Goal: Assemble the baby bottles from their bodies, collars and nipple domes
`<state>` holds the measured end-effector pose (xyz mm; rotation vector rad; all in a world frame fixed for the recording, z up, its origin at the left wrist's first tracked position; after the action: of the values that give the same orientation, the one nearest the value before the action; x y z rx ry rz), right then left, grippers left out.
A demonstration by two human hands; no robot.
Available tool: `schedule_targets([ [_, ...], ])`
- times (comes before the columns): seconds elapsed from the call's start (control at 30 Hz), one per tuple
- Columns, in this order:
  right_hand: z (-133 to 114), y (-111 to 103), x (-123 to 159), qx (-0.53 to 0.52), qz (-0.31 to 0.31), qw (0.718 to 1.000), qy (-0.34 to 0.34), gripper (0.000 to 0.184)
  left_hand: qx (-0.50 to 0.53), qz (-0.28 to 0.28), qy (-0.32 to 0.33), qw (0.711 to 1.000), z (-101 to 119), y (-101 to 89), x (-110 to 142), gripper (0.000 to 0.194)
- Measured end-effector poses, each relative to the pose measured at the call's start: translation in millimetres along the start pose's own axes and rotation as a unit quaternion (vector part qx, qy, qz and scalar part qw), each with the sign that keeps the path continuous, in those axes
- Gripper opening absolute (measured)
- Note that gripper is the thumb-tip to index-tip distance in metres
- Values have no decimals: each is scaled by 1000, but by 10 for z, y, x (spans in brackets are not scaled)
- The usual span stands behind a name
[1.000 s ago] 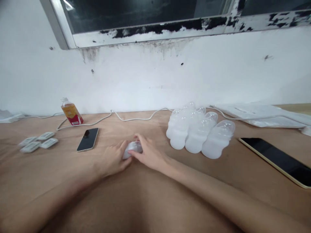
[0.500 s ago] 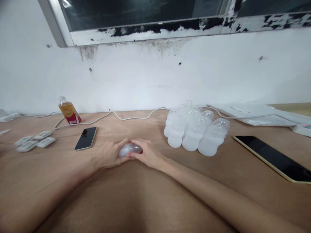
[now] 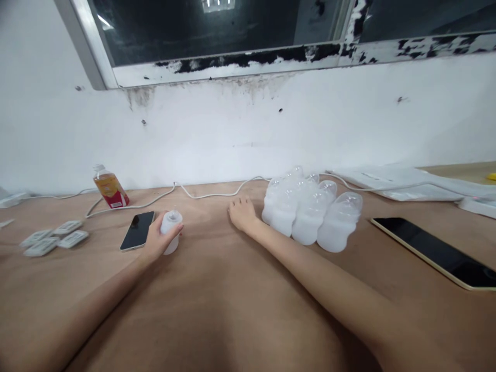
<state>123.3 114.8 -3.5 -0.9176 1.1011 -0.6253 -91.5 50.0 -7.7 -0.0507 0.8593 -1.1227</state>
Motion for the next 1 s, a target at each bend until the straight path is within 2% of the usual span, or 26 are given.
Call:
schedule_targets([
  [0.1, 61, 100, -94, 22, 16, 999, 40, 31, -12, -1, -5, 1000, -21, -2, -4, 35],
  [0.23, 45, -43, -92, 31, 53, 996, 65, 38, -82, -32, 6, 996, -28, 43, -20, 47],
  [0.3, -47, -191, -21, -41, 83, 995, 39, 44, -122, -55, 28, 991, 5, 85, -8, 48],
  [0.33, -105, -265, 29, -118, 86, 989, 21, 46, -148, -67, 40, 986, 33, 108, 3, 48],
  [0.37, -166, -328, 85, -220, 63, 973, 6, 46, -176, -84, 50, 979, 66, 133, 16, 48],
  [0.43, -280, -395, 199, -405, -58, 912, 10, 49, -240, -132, 81, 958, 146, 187, 46, 45],
  [0.5, -362, -384, 303, -496, -178, 849, 46, 53, -291, -183, 137, 929, 231, 244, 71, 41],
  [0.53, -385, -356, 345, -515, -206, 830, 67, 53, -306, -204, 171, 914, 269, 273, 79, 39],
  [0.6, -396, -279, 411, -530, -199, 817, 112, 49, -318, -229, 226, 892, 328, 328, 78, 37],
  [0.7, -359, -176, 479, -533, -156, 822, 126, 46, -318, -252, 259, 877, 366, 395, 37, 39],
  [0.77, -314, -172, 503, -508, -105, 850, 86, 43, -316, -258, 255, 877, 366, 410, -6, 41],
  [0.87, -250, -316, 520, -433, 26, 898, -72, 30, -270, -269, 223, 897, 342, 377, -66, 43],
  [0.93, -234, -487, 544, -400, 91, 888, -208, 24, -224, -281, 202, 911, 317, 331, -89, 45],
  [1.0, -238, -662, 575, -418, 100, 854, -295, 24, -199, -283, 192, 918, 291, 288, -100, 47],
])
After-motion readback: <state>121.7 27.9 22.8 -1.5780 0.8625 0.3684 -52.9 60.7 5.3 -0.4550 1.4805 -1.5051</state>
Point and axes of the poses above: each hand's wrist, its own x-axis away from the middle knuckle, its own y-axis out of the palm, z = x × y, the point moved 1 cm from there along -x, towards the middle knuckle, and after that the axes turned 10 degrees about z, right-handed, at the moved point
